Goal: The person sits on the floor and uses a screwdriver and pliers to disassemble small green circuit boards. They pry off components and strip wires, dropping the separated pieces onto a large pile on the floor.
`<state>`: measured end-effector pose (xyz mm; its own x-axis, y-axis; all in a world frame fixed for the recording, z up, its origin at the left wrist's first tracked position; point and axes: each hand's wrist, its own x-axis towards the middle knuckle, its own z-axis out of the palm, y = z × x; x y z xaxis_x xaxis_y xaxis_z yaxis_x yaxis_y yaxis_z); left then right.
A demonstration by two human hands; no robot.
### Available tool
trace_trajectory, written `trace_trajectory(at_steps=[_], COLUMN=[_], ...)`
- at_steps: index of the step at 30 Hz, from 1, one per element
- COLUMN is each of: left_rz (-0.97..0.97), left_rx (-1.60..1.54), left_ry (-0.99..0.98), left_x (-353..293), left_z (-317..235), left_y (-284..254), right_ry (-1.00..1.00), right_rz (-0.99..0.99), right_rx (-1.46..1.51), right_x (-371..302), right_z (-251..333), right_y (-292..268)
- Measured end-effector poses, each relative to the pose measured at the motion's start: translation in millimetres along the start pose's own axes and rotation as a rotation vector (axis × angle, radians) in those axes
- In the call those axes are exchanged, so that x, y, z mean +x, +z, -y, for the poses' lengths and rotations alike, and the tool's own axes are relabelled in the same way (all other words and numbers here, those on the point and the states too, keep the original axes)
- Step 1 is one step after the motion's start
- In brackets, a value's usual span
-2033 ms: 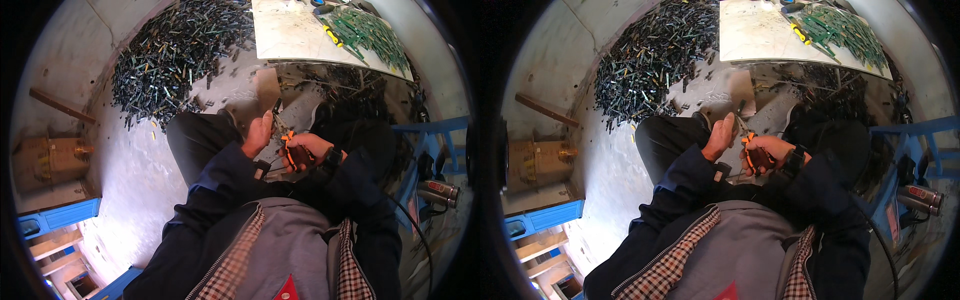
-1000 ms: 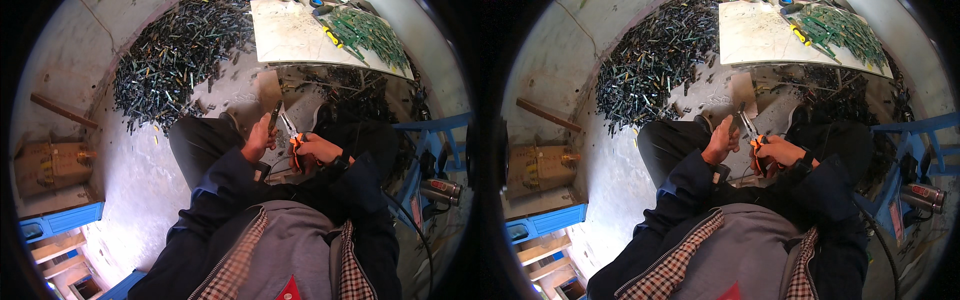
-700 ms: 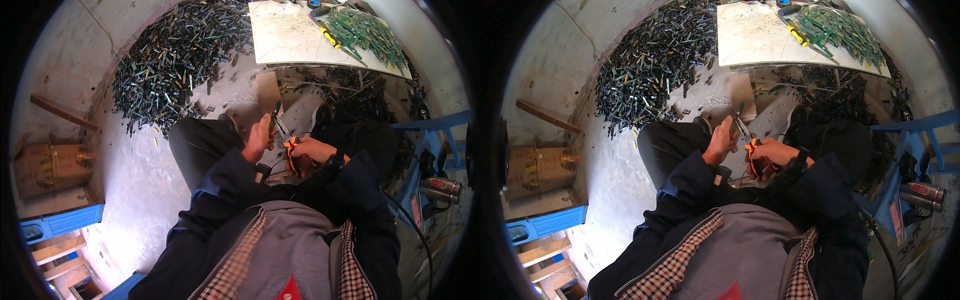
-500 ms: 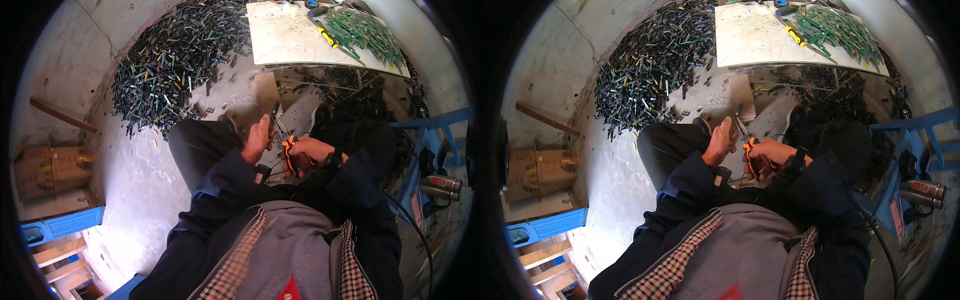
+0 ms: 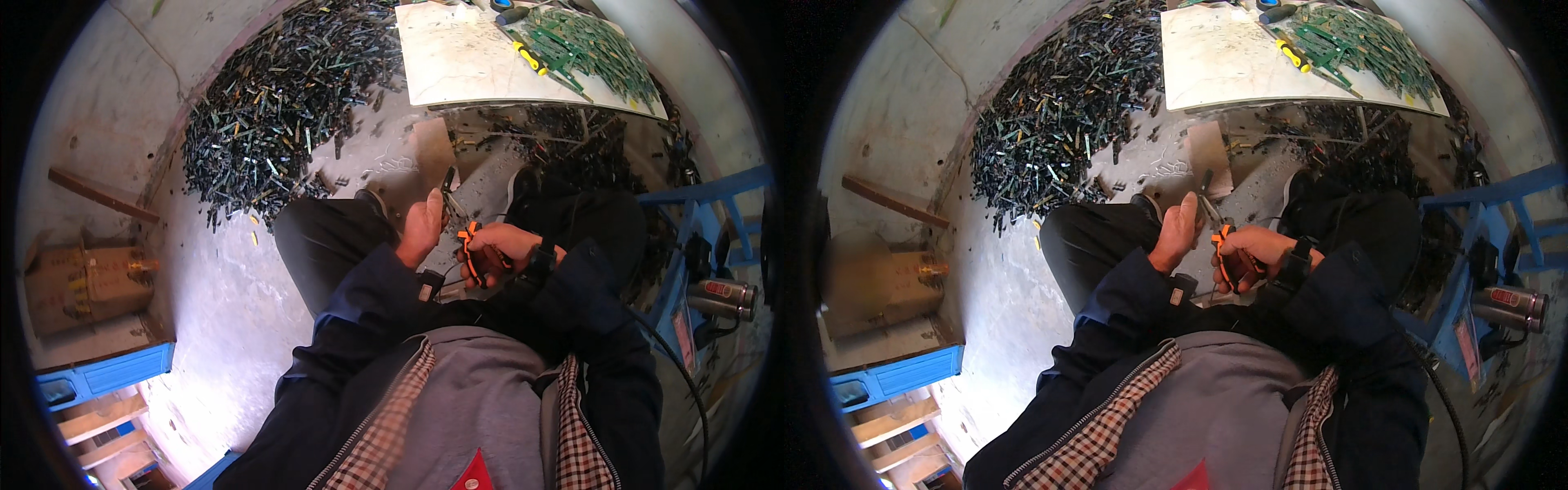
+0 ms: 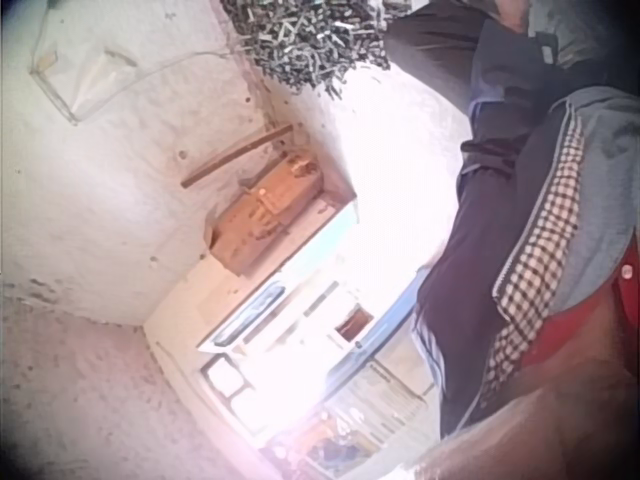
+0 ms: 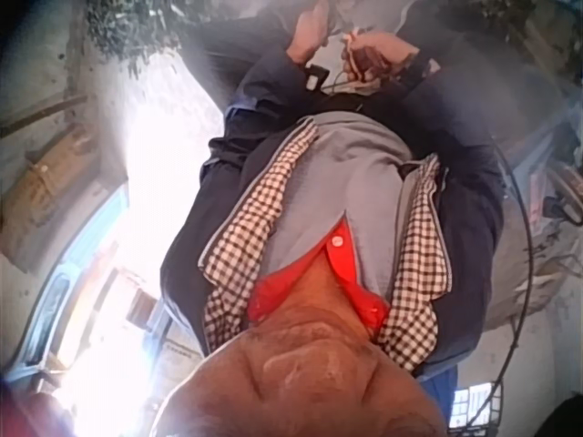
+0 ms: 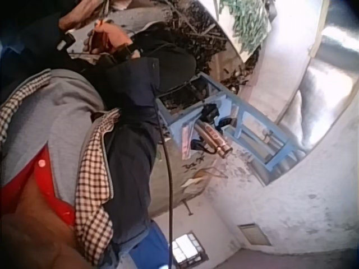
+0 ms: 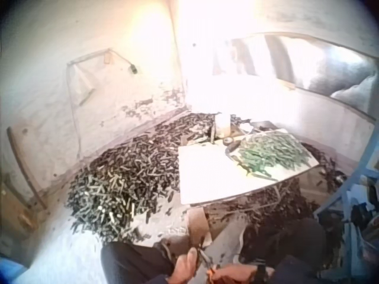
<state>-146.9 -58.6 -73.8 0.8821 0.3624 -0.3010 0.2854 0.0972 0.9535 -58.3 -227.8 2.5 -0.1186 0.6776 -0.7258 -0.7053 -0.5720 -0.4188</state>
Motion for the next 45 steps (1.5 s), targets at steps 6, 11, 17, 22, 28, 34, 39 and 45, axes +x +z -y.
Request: trace_trajectory(at_steps=[6,11,17,22,28,34,39,45], left_rz=[-0.035,-0.027,-0.009,0.004,0.007,0.004,0.004,-0.014], left_rx=[0.087,0.056,-0.013,-0.012,0.033,0.043,0.032,0.078], left_ry=[0.058,-0.016,-0.058,-0.017,0.002,-0.021,-0.024,0.012], left_x=[0,-1,-5,-5,-5,-3,-1,1], left_z=[2,2,-5,-5,-8,-7,-3,4], left_y=[3,1,0,-1,1,1,3,2], right_ry=[-0.05,-0.056,-0.06,-0.083,-0.069,-0.083,-0.073,-0.049], right_rz=[-0.003,-0.045,-0.043,-0.033,-0.129,-0.073,-0.03,-0.062], right_rx=[-0.077,-0.119,-0.191,-0.237,-0.202,-0.165,-0.161,-0.138], right_x=[-2,-6,-4,-3,-9,-13,0,4], right_z=[1,3,5,4,4,5,-1,-3], right_y=[-7,-6,-7,-8,2,1,-9,-14])
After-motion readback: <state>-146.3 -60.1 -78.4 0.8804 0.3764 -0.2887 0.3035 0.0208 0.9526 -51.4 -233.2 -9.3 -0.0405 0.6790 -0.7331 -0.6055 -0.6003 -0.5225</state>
